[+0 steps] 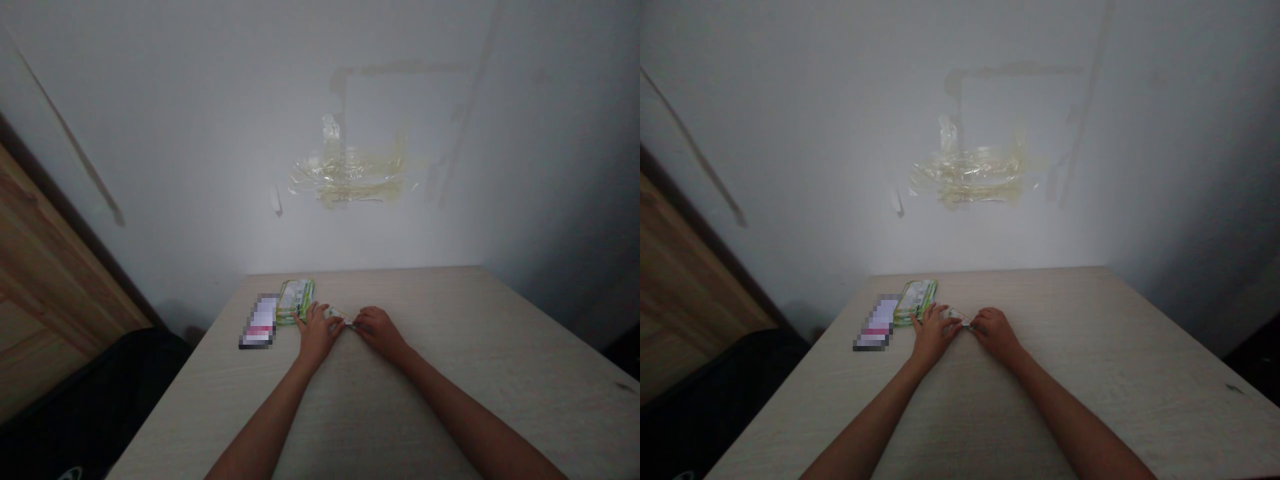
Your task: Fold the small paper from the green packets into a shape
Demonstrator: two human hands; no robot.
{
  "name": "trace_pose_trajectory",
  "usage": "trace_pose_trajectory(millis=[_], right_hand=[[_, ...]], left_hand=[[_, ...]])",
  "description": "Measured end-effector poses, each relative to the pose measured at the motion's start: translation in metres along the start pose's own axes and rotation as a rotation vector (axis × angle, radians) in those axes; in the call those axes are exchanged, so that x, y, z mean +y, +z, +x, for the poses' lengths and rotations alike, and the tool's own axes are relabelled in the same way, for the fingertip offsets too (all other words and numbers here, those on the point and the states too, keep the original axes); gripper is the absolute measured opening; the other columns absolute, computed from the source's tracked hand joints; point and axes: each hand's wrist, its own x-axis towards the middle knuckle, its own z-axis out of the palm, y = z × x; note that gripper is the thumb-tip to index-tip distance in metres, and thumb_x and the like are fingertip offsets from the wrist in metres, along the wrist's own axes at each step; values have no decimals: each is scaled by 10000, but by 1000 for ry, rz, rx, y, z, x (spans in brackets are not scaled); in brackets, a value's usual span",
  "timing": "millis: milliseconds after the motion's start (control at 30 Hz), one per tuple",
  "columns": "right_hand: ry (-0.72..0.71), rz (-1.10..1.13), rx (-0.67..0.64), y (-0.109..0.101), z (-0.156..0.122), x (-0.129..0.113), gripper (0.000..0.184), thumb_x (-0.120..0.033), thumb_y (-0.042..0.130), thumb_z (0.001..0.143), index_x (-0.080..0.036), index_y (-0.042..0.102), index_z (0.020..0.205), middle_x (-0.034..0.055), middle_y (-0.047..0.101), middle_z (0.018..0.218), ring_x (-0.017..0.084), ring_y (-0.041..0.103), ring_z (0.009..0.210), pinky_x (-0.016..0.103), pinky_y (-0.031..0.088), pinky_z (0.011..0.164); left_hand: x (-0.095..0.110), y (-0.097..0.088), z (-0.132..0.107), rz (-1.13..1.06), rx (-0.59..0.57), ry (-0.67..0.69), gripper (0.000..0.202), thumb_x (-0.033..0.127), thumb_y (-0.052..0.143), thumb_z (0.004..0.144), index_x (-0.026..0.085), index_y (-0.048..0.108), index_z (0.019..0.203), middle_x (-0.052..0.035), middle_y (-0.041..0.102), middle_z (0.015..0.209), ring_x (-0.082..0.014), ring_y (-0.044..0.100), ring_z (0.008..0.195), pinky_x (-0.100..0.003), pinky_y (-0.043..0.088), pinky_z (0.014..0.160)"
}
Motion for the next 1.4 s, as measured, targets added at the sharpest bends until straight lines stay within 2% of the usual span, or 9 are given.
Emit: trace_pose_trajectory(millis=[333, 600, 833, 1067, 1267, 1400], right_hand=[[-11, -72, -3, 6, 1, 2, 103, -211, 623, 856, -212, 721, 886, 72, 700, 942, 225, 582, 1045, 394, 412, 960], [21, -106, -18, 6, 3, -1, 82, -176, 625, 836, -201, 702, 850, 73, 672, 952, 229, 567, 1042, 386, 405, 954], [92, -66, -17, 7, 5, -2, 61, -202, 630, 834, -203, 691, 836, 57, 646, 924, 217, 559, 1008, 366, 411, 925], [157, -38, -27, 6, 9, -4, 75, -220, 635, 829, -207, 707, 848, 61, 633, 913, 230, 532, 1052, 360, 400, 929], [281, -89, -57, 10, 12, -9, 88, -238, 630, 832, -187, 701, 849, 67, 605, 938, 213, 514, 1016, 326, 394, 904], [314, -123, -59, 16, 12, -10, 85, -233, 617, 838, -174, 678, 850, 84, 597, 960, 217, 504, 1004, 327, 386, 904]], left_hand=[[3, -2, 0, 2, -8, -1, 225, 493, 564, 854, 410, 716, 998, -2, 524, 1369, -312, 307, 1370, -695, 15, 1101], [2, 3, 1, 24, -5, 9, 193, 474, 575, 847, 370, 711, 936, -9, 528, 1359, -310, 315, 1361, -724, 29, 1072], [7, 3, 3, 37, 9, 6, 212, 504, 600, 820, 341, 709, 900, -22, 525, 1364, -324, 292, 1371, -737, 15, 1060], [8, 6, 5, 31, -11, -1, 220, 504, 638, 792, 348, 688, 941, -18, 533, 1353, -310, 294, 1370, -741, 41, 1058], [6, 9, 5, 18, -8, 7, 207, 488, 655, 784, 379, 686, 958, -5, 528, 1367, -315, 295, 1372, -753, 53, 1047], [5, 9, 6, 12, -23, 17, 197, 503, 649, 784, 374, 693, 927, 18, 528, 1374, -327, 294, 1370, -763, 54, 1039]])
